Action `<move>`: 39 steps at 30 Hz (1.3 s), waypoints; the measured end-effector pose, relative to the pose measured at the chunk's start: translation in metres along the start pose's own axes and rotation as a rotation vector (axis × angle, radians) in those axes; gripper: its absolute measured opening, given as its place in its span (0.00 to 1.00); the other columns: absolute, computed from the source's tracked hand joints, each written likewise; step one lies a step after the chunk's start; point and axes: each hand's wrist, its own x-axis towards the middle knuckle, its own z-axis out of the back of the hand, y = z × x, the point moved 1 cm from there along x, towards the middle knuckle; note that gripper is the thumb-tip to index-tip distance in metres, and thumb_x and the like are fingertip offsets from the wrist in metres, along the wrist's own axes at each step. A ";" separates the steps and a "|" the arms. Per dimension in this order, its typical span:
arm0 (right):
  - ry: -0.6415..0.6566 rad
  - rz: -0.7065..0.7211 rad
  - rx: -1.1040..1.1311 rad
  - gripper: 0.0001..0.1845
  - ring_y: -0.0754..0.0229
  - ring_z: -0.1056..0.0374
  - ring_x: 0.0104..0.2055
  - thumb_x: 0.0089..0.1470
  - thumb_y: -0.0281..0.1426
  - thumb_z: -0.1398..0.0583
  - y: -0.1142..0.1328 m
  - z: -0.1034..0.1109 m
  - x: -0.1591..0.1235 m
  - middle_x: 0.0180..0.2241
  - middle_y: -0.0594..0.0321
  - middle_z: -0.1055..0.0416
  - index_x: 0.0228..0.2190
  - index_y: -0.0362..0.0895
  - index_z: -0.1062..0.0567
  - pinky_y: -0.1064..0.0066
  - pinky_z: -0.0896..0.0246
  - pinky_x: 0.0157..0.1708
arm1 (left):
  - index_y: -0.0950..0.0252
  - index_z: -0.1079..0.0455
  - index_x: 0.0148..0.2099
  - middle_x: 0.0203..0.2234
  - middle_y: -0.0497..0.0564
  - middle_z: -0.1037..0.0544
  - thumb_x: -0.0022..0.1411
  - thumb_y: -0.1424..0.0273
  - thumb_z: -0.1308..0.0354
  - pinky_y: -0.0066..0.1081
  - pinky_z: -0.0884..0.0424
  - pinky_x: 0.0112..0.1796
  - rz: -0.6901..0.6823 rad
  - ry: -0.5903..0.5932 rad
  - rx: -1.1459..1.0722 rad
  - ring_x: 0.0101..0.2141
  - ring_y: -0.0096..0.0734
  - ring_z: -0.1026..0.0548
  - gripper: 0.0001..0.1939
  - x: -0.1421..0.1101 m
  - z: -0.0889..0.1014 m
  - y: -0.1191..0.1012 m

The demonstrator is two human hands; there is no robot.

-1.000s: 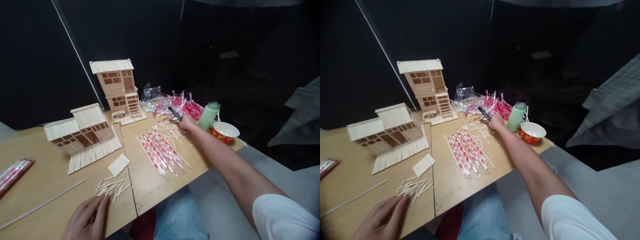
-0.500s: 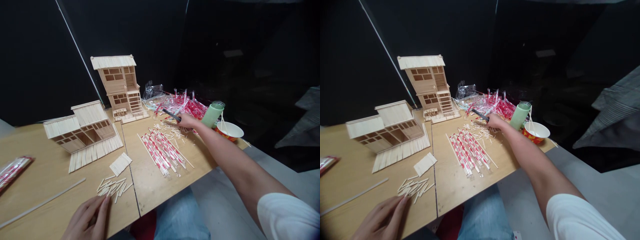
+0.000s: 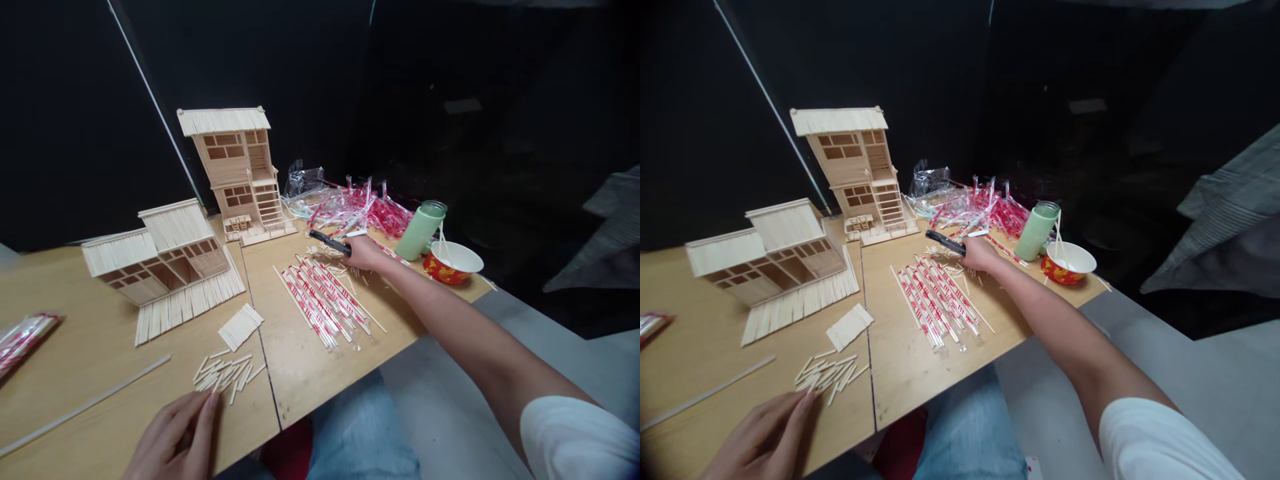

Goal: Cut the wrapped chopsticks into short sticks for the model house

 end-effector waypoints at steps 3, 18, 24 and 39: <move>-0.023 -0.023 -0.006 0.13 0.56 0.29 0.36 0.48 0.30 0.34 0.004 -0.001 0.001 0.37 0.55 0.22 0.39 0.43 0.24 0.74 0.47 0.29 | 0.61 0.22 0.37 0.37 0.51 0.18 0.62 0.58 0.39 0.36 0.29 0.45 -0.024 -0.017 0.002 0.38 0.40 0.21 0.12 0.000 0.001 -0.001; -0.029 -0.060 0.168 0.16 0.51 0.28 0.41 0.42 0.32 0.28 0.019 0.000 -0.010 0.35 0.53 0.23 0.32 0.44 0.27 0.73 0.42 0.35 | 0.61 0.21 0.35 0.34 0.52 0.18 0.59 0.56 0.37 0.35 0.27 0.41 0.112 -0.069 -0.151 0.36 0.39 0.21 0.13 0.001 0.007 -0.014; -0.111 -0.082 0.438 0.13 0.52 0.29 0.38 0.42 0.26 0.34 0.029 0.027 -0.036 0.30 0.58 0.27 0.30 0.45 0.33 0.70 0.39 0.35 | 0.63 0.20 0.32 0.34 0.52 0.17 0.54 0.56 0.34 0.36 0.25 0.43 0.316 -0.081 -0.395 0.38 0.41 0.20 0.14 0.004 0.001 -0.043; 0.042 0.039 1.709 0.18 0.65 0.35 0.26 0.42 0.32 0.29 0.122 0.000 -0.177 0.28 0.70 0.31 0.30 0.48 0.33 0.70 0.38 0.30 | 0.63 0.17 0.35 0.32 0.53 0.16 0.58 0.62 0.33 0.34 0.26 0.44 0.357 0.284 -1.056 0.37 0.36 0.20 0.10 0.031 -0.065 -0.144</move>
